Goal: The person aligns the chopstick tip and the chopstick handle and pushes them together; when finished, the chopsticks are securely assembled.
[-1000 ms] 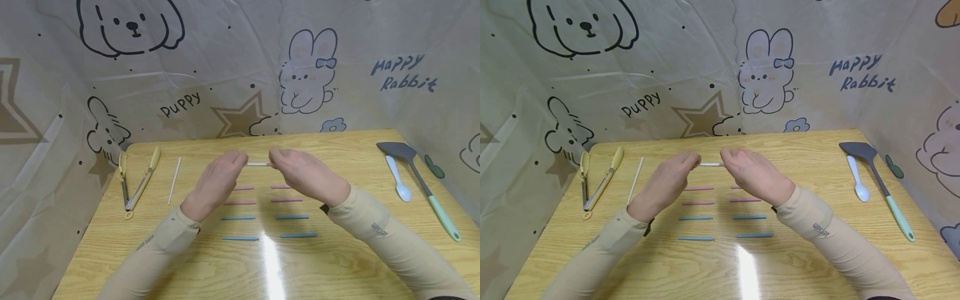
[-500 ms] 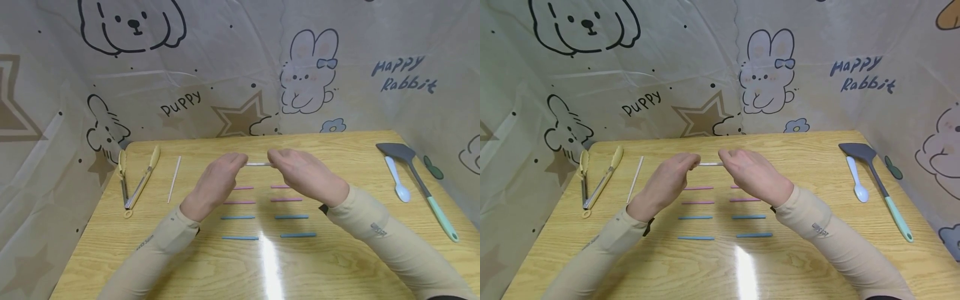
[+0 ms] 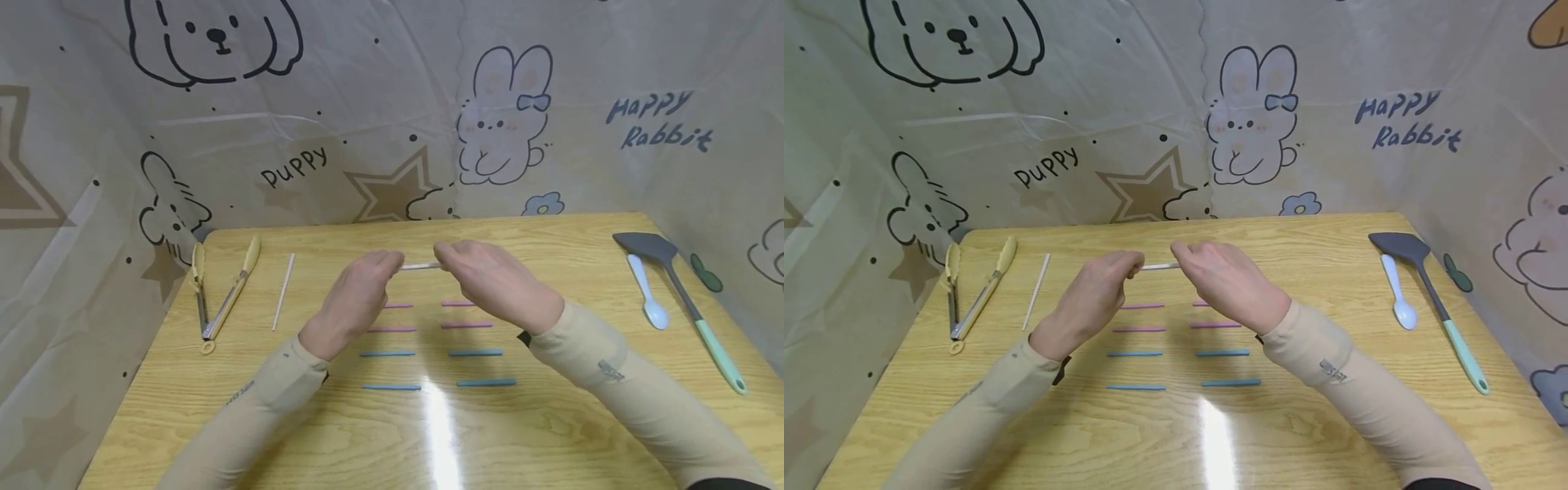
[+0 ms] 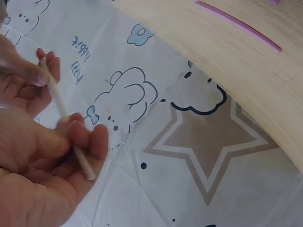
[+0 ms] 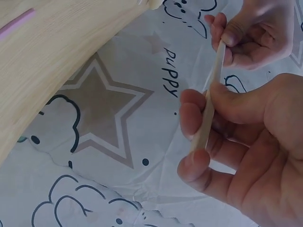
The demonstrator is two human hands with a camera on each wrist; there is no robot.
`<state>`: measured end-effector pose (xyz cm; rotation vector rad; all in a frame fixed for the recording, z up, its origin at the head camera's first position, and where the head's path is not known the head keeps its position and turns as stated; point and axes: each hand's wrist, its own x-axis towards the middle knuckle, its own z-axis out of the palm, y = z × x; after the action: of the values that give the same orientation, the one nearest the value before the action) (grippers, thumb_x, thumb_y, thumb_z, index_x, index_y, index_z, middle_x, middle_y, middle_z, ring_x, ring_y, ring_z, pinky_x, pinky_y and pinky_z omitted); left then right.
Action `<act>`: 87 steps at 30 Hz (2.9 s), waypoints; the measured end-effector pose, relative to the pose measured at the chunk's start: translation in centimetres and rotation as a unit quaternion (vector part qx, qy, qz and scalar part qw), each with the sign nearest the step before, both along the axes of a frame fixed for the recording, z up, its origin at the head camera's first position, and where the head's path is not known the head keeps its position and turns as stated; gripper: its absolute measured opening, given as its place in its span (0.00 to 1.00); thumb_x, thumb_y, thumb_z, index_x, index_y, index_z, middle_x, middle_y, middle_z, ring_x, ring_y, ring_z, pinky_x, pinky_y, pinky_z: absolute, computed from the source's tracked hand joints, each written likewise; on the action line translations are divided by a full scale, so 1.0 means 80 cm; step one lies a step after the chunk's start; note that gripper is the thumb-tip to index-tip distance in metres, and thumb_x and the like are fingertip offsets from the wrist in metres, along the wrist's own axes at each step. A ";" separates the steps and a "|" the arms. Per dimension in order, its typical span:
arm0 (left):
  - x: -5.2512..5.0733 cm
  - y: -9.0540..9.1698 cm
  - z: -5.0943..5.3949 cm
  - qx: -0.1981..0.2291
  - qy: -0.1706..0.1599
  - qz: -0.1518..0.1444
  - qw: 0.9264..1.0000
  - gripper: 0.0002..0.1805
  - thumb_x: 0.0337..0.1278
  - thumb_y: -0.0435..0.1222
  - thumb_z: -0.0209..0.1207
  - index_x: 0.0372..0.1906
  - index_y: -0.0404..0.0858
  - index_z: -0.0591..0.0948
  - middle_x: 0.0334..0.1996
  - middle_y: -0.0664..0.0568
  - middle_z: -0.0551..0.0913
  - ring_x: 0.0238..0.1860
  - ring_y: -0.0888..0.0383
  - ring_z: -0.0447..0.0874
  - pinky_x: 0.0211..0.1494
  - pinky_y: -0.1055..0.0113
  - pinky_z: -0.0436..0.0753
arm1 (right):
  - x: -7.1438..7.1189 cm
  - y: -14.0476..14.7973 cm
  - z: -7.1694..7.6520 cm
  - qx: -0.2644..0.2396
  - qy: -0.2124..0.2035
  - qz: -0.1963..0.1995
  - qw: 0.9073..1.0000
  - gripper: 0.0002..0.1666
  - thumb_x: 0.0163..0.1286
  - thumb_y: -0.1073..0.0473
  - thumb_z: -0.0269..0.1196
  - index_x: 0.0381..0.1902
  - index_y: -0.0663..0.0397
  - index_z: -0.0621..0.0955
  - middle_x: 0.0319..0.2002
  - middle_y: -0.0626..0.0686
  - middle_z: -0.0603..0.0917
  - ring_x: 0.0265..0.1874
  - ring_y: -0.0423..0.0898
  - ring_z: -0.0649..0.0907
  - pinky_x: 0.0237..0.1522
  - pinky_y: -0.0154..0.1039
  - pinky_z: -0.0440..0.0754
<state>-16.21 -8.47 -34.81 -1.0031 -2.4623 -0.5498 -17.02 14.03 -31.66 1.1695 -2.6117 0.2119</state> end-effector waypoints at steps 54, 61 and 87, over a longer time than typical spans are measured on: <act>-0.059 -0.145 -0.065 -0.043 -0.384 0.285 0.877 0.02 0.58 0.21 0.55 0.35 0.25 0.73 0.26 0.40 0.76 0.20 0.52 0.77 0.21 0.68 0.79 | -0.023 0.019 -0.063 0.056 0.016 0.022 0.998 0.13 0.59 0.61 0.74 0.39 0.57 0.81 0.30 0.51 0.80 0.26 0.46 0.80 0.25 0.37 0.81; -0.067 -0.152 -0.070 -0.034 -0.391 0.293 0.872 0.05 0.60 0.21 0.54 0.40 0.22 0.74 0.26 0.38 0.76 0.20 0.51 0.79 0.20 0.68 0.81 | -0.026 0.023 -0.074 0.077 -0.040 -0.020 0.996 0.13 0.61 0.59 0.73 0.40 0.56 0.82 0.28 0.51 0.79 0.24 0.45 0.79 0.24 0.37 0.80; -0.065 -0.136 -0.053 -0.079 -0.282 0.302 0.907 0.07 0.61 0.26 0.59 0.30 0.25 0.78 0.19 0.44 0.76 0.16 0.56 0.70 0.18 0.66 0.75 | -0.036 0.035 -0.068 0.099 -0.082 -0.059 0.990 0.16 0.59 0.60 0.73 0.42 0.58 0.81 0.28 0.51 0.78 0.20 0.44 0.76 0.20 0.38 0.79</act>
<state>-21.40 -19.33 -39.08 -0.0670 -3.1586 -0.4726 -19.88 16.79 -37.07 1.0936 -2.8929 0.0259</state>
